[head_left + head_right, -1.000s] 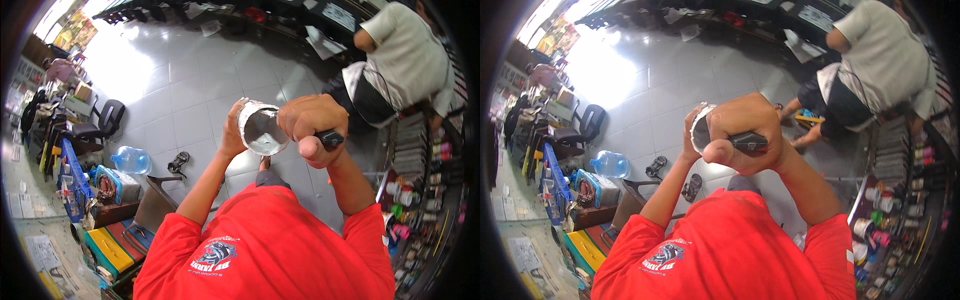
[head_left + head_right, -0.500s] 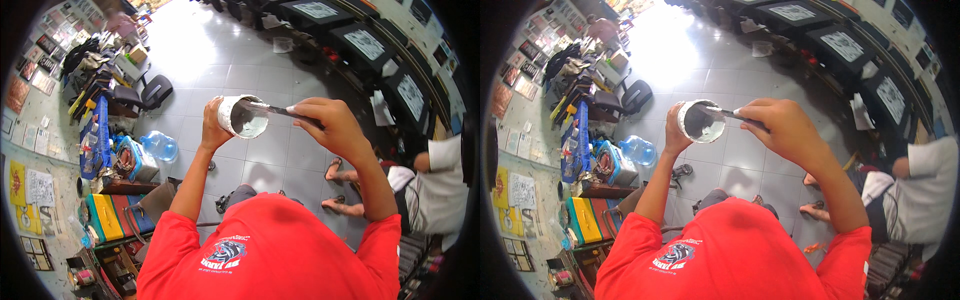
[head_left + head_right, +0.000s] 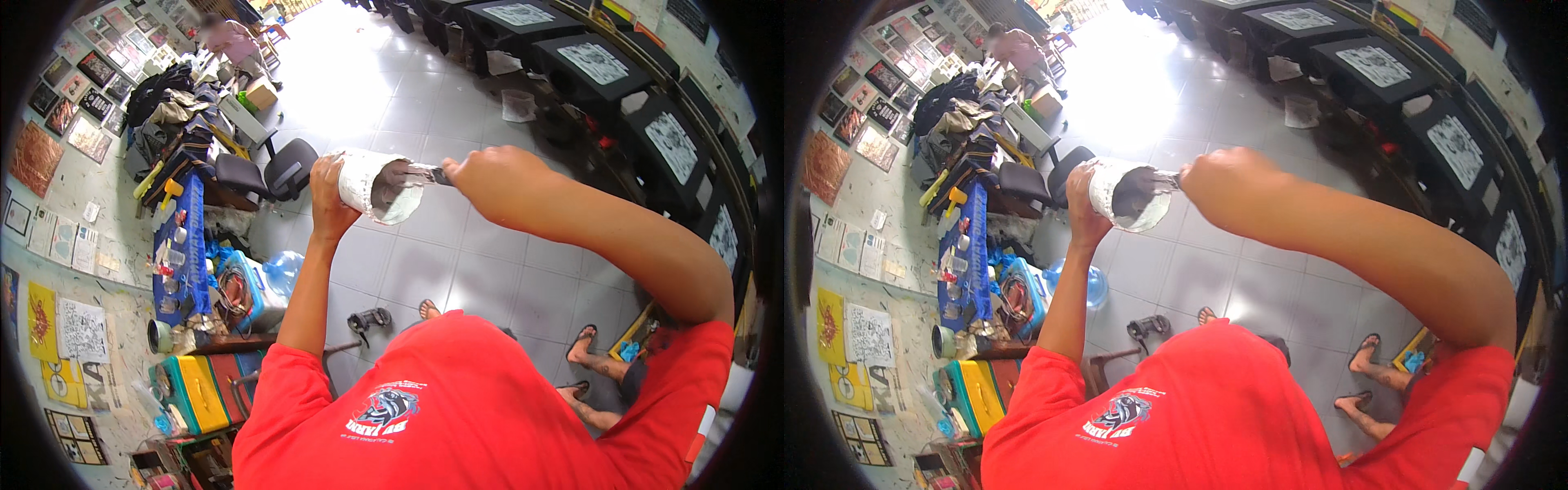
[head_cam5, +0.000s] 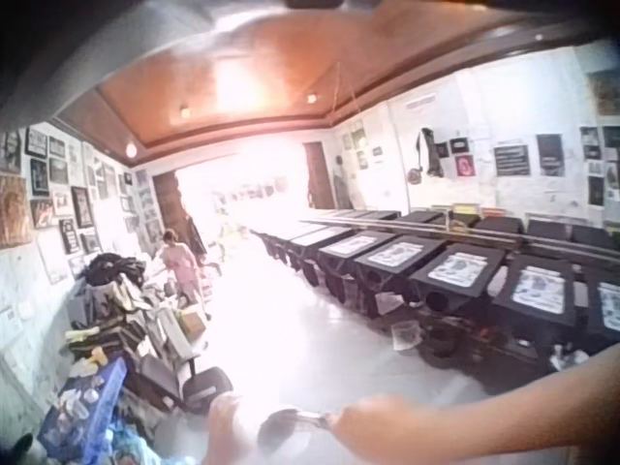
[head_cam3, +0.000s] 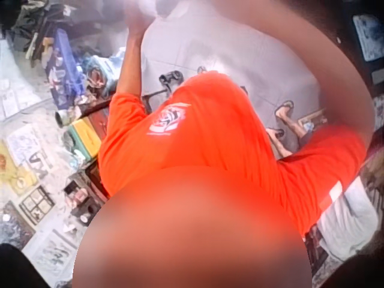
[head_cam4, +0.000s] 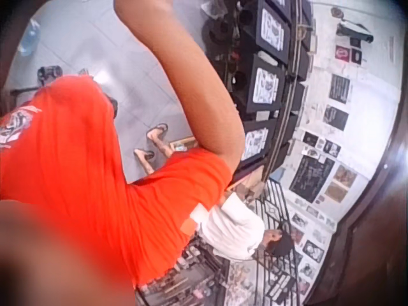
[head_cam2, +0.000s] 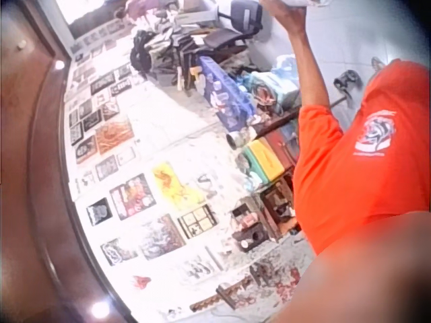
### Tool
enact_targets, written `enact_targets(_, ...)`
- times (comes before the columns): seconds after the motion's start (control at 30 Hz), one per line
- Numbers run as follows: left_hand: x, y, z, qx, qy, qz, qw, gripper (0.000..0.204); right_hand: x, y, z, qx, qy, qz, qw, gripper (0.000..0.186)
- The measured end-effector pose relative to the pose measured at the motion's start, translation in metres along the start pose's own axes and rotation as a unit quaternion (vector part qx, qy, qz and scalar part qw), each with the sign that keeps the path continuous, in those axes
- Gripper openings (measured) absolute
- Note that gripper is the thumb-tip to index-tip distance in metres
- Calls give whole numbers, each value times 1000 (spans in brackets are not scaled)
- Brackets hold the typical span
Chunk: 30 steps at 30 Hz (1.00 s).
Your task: The person performs screen printing on black t-shirts using a squeegee and a screen printing frame. They repeatedly pull the squeegee across the screen to transfer white ink onto the shirts, occasionally repositioning the shirts and adding more ink to the screen.
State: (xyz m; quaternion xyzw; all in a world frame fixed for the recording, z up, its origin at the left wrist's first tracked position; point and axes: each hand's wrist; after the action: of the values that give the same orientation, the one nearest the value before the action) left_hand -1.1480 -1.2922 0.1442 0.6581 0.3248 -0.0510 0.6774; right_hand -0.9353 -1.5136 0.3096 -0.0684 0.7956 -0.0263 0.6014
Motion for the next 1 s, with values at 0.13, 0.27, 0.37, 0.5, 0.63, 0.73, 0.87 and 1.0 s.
enact_targets(0.13,36,32,-73,14,23,8,1000,84,-10,73,28,43,136,-30,989,34)
enact_targets(0.27,96,53,-125,2,37,39,999,82,7,143,71,16,295,-26,955,35)
enact_targets(0.37,144,71,-163,-29,52,52,997,83,-9,204,92,94,411,-96,902,34)
enact_targets(0.5,221,90,-214,-91,61,63,992,88,-38,288,149,93,524,-117,838,29)
enact_targets(0.63,275,108,-274,-172,43,42,983,96,-95,374,199,-20,327,-37,944,19)
enact_targets(0.73,296,100,-328,-277,-1,44,960,111,-126,437,225,-325,88,186,923,14)
enact_targets(0.87,330,122,-400,-318,8,31,947,118,-197,515,185,-168,-97,-16,981,8)
enact_targets(1.0,356,147,-467,-333,5,53,941,113,-227,602,190,-264,-179,-80,944,6)
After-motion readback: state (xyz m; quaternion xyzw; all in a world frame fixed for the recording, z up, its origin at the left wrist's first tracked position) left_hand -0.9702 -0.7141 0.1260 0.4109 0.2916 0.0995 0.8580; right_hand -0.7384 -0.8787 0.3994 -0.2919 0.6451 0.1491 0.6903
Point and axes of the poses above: each hand's wrist, its own y-axis towards the middle knuckle, its own x-axis out of the palm, z = x × y, and after that the axes turned 12 degrees about y, right-handed
